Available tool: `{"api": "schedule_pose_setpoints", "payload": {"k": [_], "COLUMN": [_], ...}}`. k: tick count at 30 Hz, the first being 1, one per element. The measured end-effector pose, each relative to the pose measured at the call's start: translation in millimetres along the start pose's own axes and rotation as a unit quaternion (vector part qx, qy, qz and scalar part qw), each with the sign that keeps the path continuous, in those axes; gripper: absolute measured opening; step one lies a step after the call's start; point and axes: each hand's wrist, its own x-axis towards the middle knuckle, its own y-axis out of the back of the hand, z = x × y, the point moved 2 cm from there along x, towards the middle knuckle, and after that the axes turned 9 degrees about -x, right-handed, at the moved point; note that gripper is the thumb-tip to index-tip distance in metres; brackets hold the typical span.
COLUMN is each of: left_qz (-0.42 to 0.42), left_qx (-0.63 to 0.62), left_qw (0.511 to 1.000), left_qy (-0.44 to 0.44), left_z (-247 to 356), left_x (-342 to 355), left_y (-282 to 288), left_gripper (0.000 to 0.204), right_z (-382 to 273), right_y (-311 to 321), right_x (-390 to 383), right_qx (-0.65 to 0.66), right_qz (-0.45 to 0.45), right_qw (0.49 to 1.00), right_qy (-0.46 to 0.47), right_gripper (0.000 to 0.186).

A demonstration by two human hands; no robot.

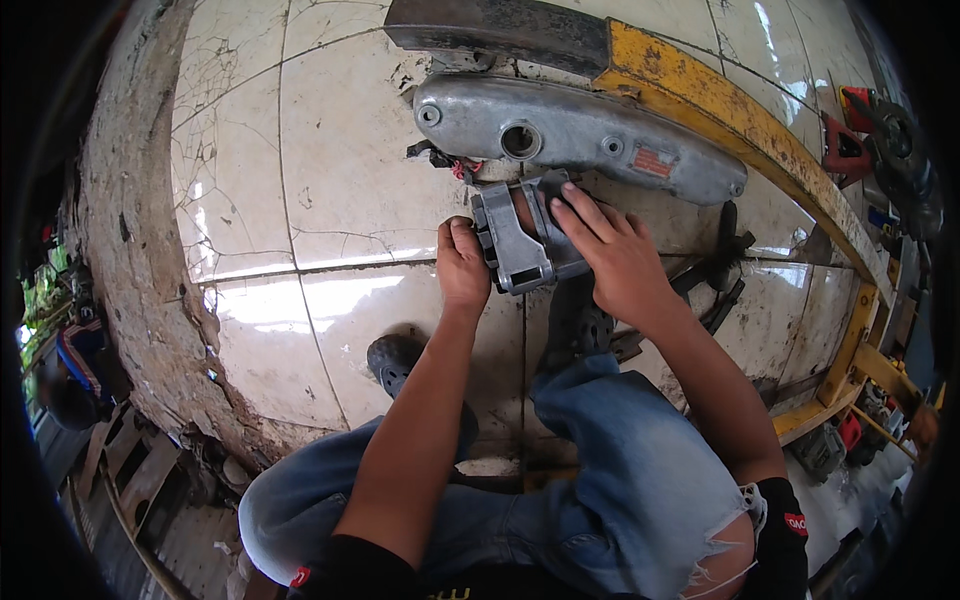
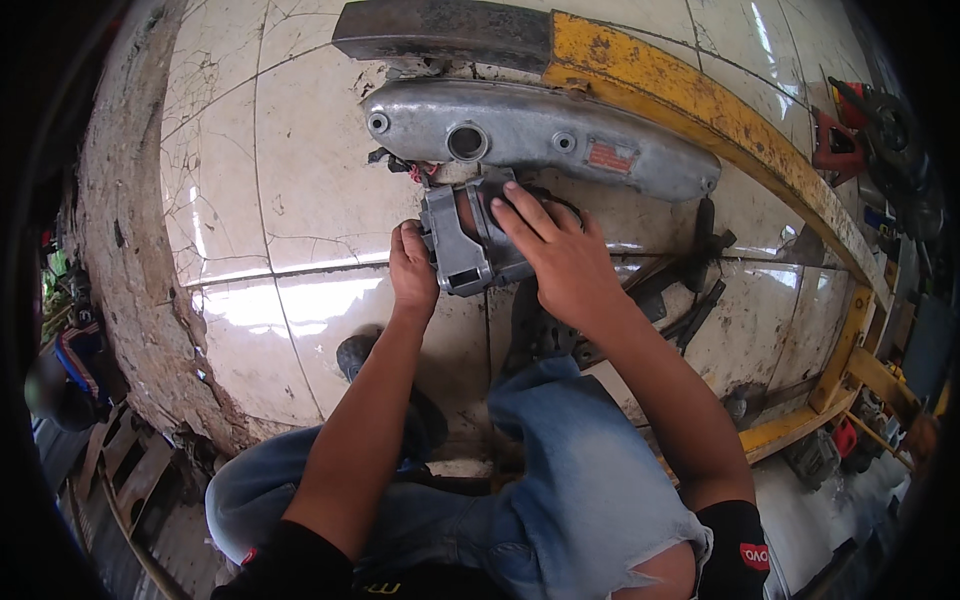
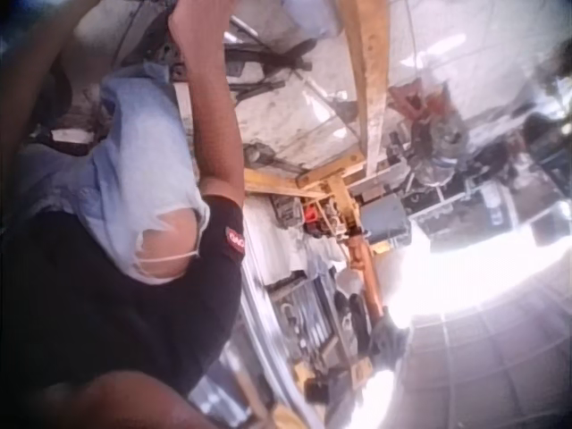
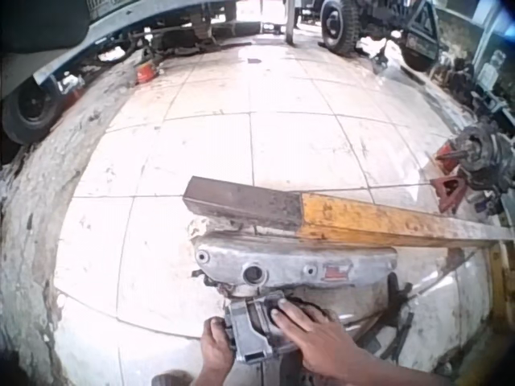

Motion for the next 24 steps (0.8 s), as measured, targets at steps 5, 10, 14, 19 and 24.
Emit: {"api": "schedule_pose_setpoints", "payload": {"k": [5,10,14,19,24], "left_qz": [-0.008,0.016,0.004,0.006,0.021], "left_qx": [0.009,-0.031,-0.007,0.019,-0.017], "left_qw": [0.999,0.999,1.000,0.999,1.000], "left_qy": [0.036,-0.025,-0.002,0.033,-0.011], "left_z": [5.5,-0.8,-4.5,-0.7,-5.2], "left_x": [0.1,-0.7,-1.5,-0.4,-1.2], "left_y": [3.5,3.1,-0.6,5.1,0.1], "left_gripper": [0.051,0.046,0.048,0.050,0.045], "right_z": [-2.5,-7.4,3.5,-12.0,-9.4], "right_y": [0.2,-9.4,3.6,-6.9,-6.1], "right_x": [-3.1,-32.0,14.7,-23.6,-22.9], "right_qx": [-0.008,-0.060,-0.003,-0.085,-0.092], "right_qz": [-0.041,-0.043,-0.039,-0.015,-0.010], "right_qw": [0.999,0.997,0.999,0.996,0.996], "right_qy": [-0.011,0.031,-0.016,-0.006,0.015], "right_gripper": [0.081,0.082,0.080,0.077,0.071]}}
